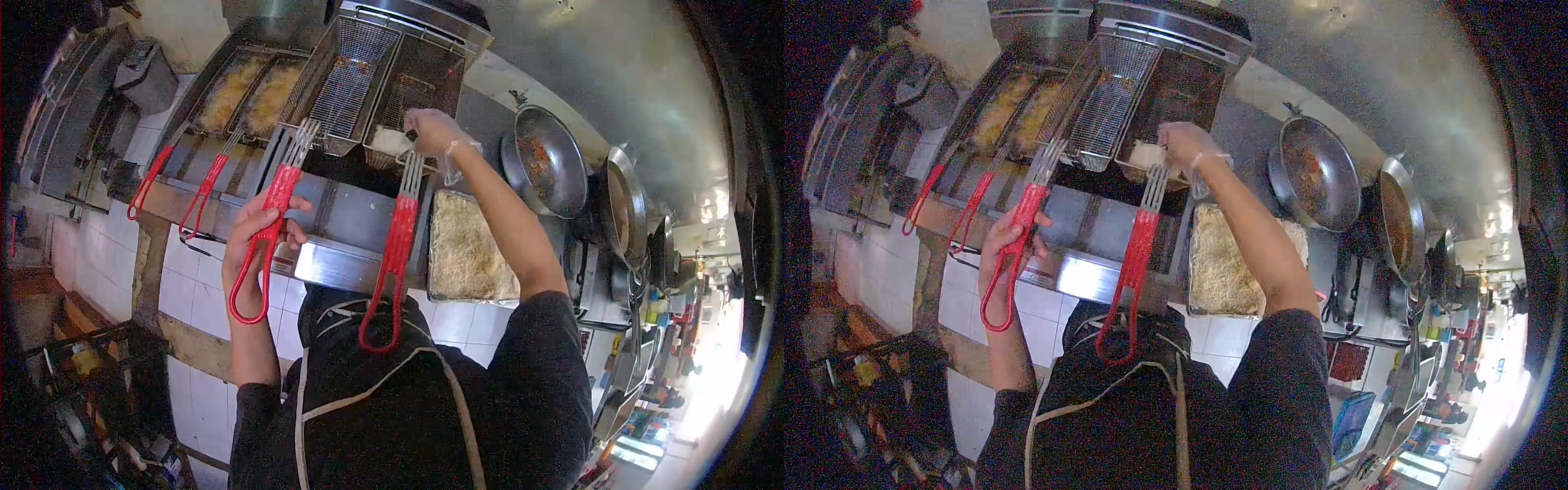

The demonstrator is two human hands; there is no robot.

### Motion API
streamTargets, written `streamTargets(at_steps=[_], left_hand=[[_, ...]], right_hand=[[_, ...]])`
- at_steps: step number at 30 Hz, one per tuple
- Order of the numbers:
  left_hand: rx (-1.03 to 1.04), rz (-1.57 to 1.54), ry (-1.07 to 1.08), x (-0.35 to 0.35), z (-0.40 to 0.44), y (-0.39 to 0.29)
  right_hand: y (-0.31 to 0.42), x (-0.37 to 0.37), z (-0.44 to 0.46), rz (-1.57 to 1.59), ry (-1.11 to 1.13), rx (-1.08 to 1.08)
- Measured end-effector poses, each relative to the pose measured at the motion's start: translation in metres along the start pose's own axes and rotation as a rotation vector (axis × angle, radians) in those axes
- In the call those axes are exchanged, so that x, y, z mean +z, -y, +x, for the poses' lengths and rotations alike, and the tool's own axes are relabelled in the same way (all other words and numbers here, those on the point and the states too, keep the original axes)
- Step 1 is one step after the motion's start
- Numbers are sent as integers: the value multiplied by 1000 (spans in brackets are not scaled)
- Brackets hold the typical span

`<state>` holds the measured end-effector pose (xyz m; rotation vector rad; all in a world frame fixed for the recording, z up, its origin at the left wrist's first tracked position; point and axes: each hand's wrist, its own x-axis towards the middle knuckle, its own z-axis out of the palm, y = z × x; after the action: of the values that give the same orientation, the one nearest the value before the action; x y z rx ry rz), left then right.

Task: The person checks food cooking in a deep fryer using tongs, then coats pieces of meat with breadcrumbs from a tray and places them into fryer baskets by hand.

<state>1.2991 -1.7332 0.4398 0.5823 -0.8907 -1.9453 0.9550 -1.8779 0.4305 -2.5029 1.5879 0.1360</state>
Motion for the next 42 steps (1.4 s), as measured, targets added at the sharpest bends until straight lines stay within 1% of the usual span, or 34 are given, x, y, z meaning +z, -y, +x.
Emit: streamTargets(at_steps=[2,3,4,5,7,8,9,10,11,12,13,15,16,17,18,19,20,21,22,25,26,27,28,29,30,31,32,33,34,35,36,38,42], left_hand=[[0,14,-14,1,1,2],[9,29,-32,2,0,1],[11,43,-44,2,0,2],[-17,43,-23,-1,0,4],[38,90,-93,-11,-1,11],[38,88,-86,-16,-1,13],[36,85,-81,-17,-1,13],[-1,73,-52,-13,2,16],[38,26,-54,-9,3,16],[83,-17,-66,-4,4,16],[70,-15,-63,2,5,17],[95,-48,-112,9,5,15],[74,-107,-171,2,1,18],[98,-85,-203,-4,-2,22],[71,-108,-165,-10,-3,23],[41,-132,-121,-14,-3,21],[65,-109,-144,-10,-3,19],[48,-201,-131,-1,-1,20],[28,-299,-110,5,2,21],[67,-225,-82,5,5,21],[74,-224,-160,4,4,23],[93,-229,-169,5,5,24],[94,-198,-158,5,7,23],[97,-170,-152,4,9,23],[101,-199,-68,0,9,22],[113,-222,-94,-1,7,22],[99,-165,-108,0,8,20],[98,-108,-124,1,10,18],[102,-53,-209,6,10,16],[131,-78,-246,6,9,16],[113,-58,-237,4,8,16],[41,-37,-192,0,7,12],[53,-48,-146,0,9,9]], right_hand=[[-7,-14,-20,67,-233,-24],[-8,-31,-35,71,-230,-9],[-10,-51,-55,263,-245,95],[-22,-54,-75,360,-252,173],[-50,-54,-118,557,-261,333],[-67,-50,-145,654,-257,422],[-90,-32,-175,656,-255,481],[-116,-2,-203,563,-173,435],[-132,27,-226,477,-87,376],[-130,48,-249,368,5,455],[-122,67,-270,256,97,519],[-110,110,-300,530,99,660],[-92,106,-301,572,65,689],[-74,96,-293,618,32,705],[-66,93,-278,633,32,650],[-60,90,-265,710,-129,602],[-57,83,-251,786,-286,561],[-52,65,-229,800,-289,532],[-43,40,-201,800,-324,444],[-15,-13,-121,833,-460,191],[-17,-15,-92,791,-346,146],[-23,-14,-59,745,-232,101],[-30,-3,-20,735,-222,80],[-40,19,21,380,-44,-87],[-45,39,50,17,134,-253],[-49,59,64,8,161,-277],[-53,71,77,20,269,-301],[-49,68,87,22,333,-254],[-44,65,97,21,395,-206],[-45,68,107,-7,420,-246],[-41,65,109,-32,515,-208],[-20,54,98,-11,539,-15],[-33,67,102,-31,566,-48]])
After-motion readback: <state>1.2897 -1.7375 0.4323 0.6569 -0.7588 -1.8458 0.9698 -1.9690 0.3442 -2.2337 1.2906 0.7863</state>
